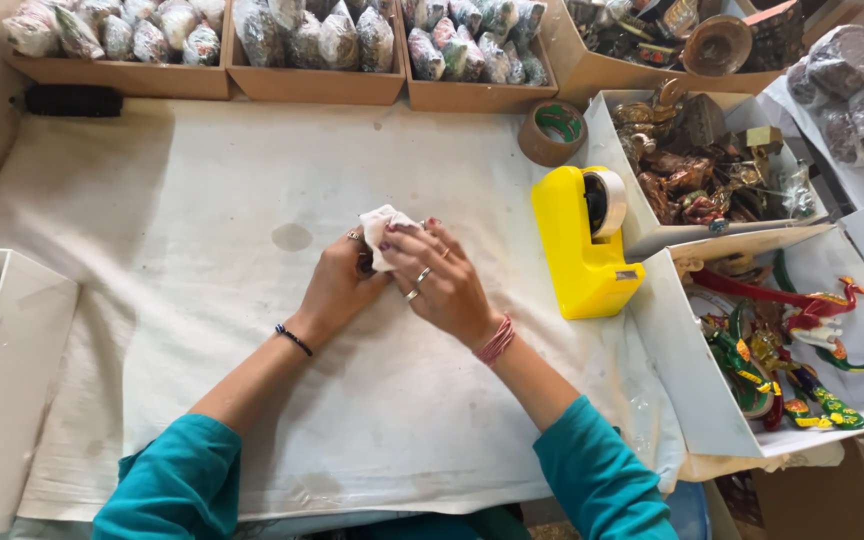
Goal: The person wipes a small metallic decorative figurine with a white cloth on a white-covered table. The person rotates the figurine to clean different sides and continues wiping until the end of the clip. Surrounding boxes contain wrapped items and other decorative pieces.
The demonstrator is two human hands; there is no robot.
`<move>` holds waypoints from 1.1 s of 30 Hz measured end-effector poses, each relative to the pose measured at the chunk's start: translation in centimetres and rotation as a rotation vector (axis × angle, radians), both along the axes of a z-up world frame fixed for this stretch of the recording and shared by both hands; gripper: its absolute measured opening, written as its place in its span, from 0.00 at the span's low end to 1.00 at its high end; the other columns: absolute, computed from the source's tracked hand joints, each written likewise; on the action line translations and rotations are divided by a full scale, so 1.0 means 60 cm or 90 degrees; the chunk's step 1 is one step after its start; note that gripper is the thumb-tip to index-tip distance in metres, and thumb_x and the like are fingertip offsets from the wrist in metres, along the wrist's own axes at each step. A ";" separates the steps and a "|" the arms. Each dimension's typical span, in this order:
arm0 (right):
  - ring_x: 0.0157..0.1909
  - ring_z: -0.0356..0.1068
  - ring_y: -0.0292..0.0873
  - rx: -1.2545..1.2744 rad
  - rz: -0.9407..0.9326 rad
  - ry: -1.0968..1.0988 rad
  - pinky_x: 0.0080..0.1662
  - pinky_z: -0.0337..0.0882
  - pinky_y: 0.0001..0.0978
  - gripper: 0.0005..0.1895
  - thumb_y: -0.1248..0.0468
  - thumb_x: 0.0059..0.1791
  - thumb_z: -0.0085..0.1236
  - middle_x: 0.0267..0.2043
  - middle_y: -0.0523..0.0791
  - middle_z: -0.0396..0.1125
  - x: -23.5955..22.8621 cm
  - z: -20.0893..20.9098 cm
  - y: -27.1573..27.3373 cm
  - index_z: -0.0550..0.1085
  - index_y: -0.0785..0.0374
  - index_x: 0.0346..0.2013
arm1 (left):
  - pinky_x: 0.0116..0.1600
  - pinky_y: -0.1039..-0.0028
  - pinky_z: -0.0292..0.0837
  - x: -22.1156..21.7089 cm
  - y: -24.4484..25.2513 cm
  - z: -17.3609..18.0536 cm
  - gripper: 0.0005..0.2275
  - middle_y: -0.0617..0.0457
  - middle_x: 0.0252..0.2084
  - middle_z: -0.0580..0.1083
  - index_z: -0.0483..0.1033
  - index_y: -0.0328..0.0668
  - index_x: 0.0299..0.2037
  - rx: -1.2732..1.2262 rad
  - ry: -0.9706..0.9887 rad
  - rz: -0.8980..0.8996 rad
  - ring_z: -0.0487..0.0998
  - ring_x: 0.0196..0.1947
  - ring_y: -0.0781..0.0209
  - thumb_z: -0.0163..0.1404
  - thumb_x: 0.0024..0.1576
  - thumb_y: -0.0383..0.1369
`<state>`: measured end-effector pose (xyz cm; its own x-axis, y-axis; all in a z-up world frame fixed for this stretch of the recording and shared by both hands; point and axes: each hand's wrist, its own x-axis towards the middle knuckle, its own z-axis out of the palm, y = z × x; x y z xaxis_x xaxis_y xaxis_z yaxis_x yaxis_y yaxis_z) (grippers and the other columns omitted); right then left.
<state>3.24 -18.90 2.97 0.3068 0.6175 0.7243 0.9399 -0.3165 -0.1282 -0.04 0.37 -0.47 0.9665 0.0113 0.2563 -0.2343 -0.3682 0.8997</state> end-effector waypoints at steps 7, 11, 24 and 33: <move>0.69 0.66 0.46 0.066 -0.093 0.051 0.71 0.60 0.49 0.16 0.69 0.52 0.61 0.64 0.42 0.68 0.016 -0.001 -0.011 0.76 0.61 0.55 | 0.45 0.73 0.78 -0.008 -0.004 0.029 0.23 0.44 0.44 0.78 0.70 0.29 0.57 0.001 -0.163 -0.018 0.81 0.41 0.60 0.63 0.52 0.27; 0.67 0.67 0.49 -0.009 -0.052 -0.058 0.70 0.62 0.50 0.17 0.69 0.52 0.60 0.62 0.46 0.69 -0.003 0.009 -0.005 0.76 0.61 0.56 | 0.41 0.72 0.78 0.000 0.001 -0.002 0.21 0.46 0.38 0.79 0.73 0.33 0.53 0.051 -0.026 0.005 0.82 0.35 0.59 0.61 0.50 0.26; 0.68 0.66 0.47 -0.021 -0.095 -0.127 0.69 0.62 0.49 0.17 0.68 0.53 0.61 0.63 0.44 0.68 0.009 0.000 -0.002 0.77 0.58 0.57 | 0.39 0.71 0.77 -0.002 0.000 0.004 0.19 0.46 0.37 0.78 0.72 0.33 0.52 0.066 -0.078 0.003 0.81 0.33 0.59 0.61 0.52 0.28; 0.68 0.66 0.45 -0.043 -0.028 -0.173 0.71 0.64 0.44 0.17 0.69 0.53 0.61 0.64 0.44 0.69 -0.006 0.006 -0.003 0.78 0.56 0.58 | 0.53 0.62 0.70 -0.009 -0.006 0.005 0.22 0.49 0.35 0.78 0.74 0.34 0.53 0.190 -0.293 0.052 0.79 0.38 0.49 0.62 0.48 0.31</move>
<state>2.88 -19.07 3.30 0.1347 0.6573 0.7415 0.9222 -0.3569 0.1488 -0.59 0.01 -0.15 0.7525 -0.0560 0.6562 -0.5388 -0.6253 0.5646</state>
